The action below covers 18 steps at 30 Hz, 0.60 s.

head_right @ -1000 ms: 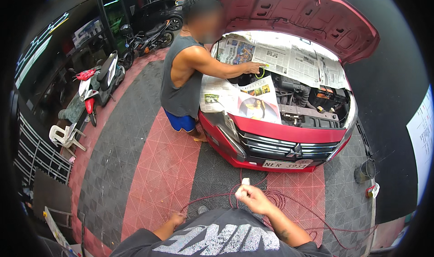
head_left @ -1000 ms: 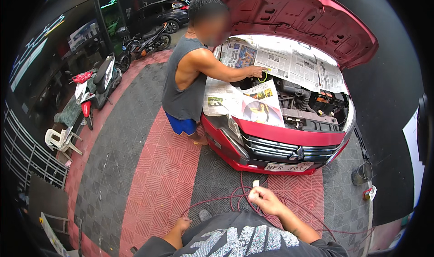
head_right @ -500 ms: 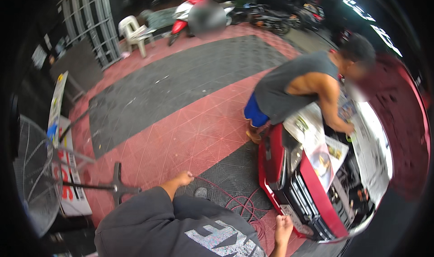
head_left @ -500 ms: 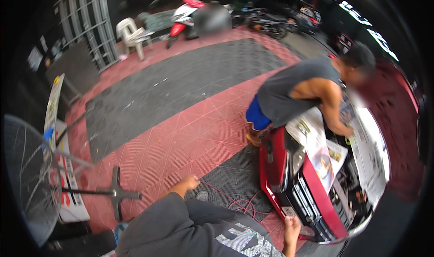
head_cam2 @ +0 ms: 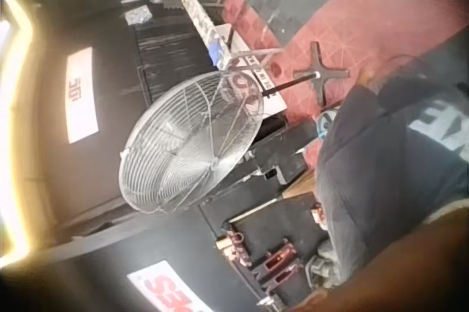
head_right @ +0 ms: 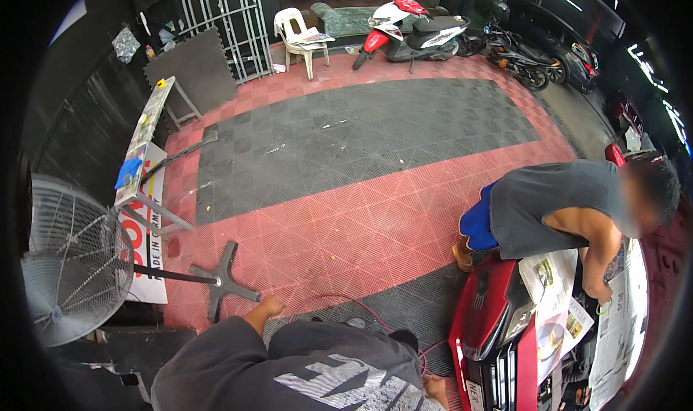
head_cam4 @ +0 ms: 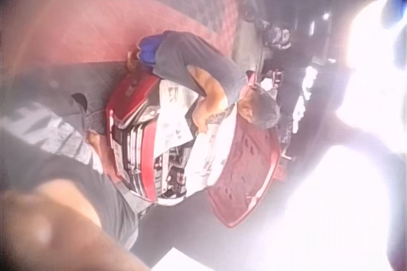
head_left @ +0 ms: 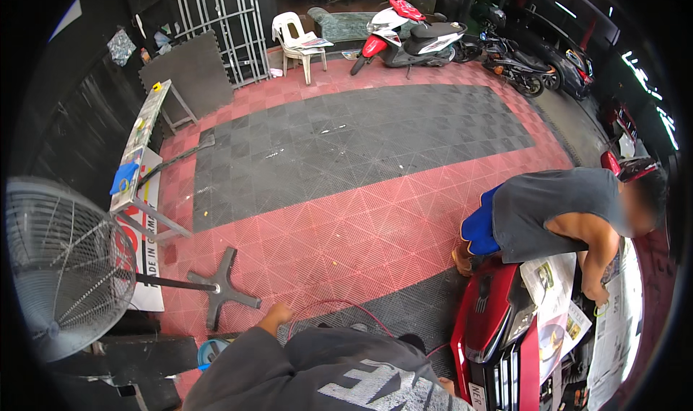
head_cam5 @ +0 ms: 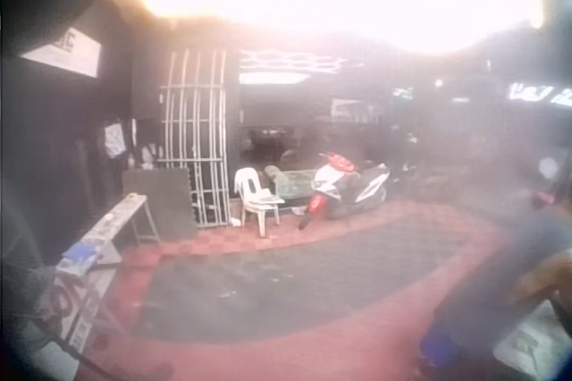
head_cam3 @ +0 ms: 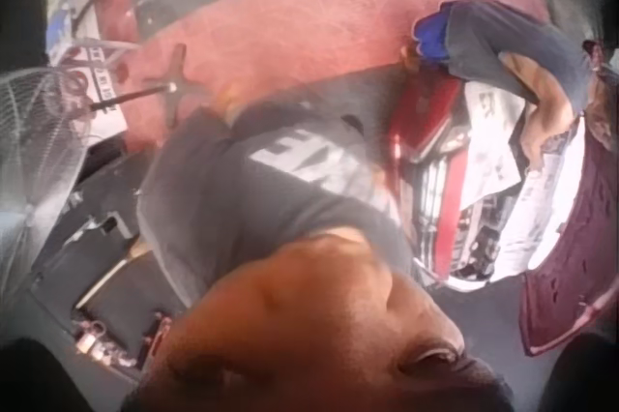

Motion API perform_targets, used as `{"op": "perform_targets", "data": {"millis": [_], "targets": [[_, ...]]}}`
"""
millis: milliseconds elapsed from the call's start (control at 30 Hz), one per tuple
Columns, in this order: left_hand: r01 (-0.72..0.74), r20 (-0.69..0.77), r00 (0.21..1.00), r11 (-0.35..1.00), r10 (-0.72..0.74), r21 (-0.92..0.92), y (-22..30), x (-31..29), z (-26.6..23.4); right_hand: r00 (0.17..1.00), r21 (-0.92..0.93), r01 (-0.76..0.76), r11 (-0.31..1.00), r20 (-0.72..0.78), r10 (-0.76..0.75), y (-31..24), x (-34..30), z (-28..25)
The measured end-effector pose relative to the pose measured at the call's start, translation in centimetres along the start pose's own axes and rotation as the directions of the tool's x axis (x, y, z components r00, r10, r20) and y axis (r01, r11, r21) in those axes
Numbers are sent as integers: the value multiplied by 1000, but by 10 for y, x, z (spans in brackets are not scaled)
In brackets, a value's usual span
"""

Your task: The person tapes newspaper sheets to the front bumper, hood, and rear window of a red car using masking tape. A coworker assists by taping the side windows and wiping the hood.

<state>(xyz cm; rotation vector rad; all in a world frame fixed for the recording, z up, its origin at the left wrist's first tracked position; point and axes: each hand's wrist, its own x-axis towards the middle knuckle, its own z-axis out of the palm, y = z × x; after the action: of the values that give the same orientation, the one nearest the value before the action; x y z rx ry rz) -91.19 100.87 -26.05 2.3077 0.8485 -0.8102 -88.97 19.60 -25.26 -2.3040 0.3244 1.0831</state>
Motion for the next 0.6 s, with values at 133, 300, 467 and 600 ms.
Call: {"op": "perform_targets", "data": {"millis": [133, 300, 467, 600], "targets": [[189, 37, 980, 845, -197, -500, 47, -4, -70, 1000, -36, 10, 999, -19, -11, -65, 45, -10], [-243, -268, 957, 805, 108, -542, 178, 82, -172, 924, -634, 347, 691, 108, -366, -83, 163, -56], [-392, -393, 894, 803, 216, -450, 386, 152, -331, 996, 128, -27, 991, -85, 38, -296, 247, -109], [-387, -348, 896, 868, 275, -312, 402, 261, -349, 983, 348, 181, 920, -84, -162, -412, 358, -193]]}}
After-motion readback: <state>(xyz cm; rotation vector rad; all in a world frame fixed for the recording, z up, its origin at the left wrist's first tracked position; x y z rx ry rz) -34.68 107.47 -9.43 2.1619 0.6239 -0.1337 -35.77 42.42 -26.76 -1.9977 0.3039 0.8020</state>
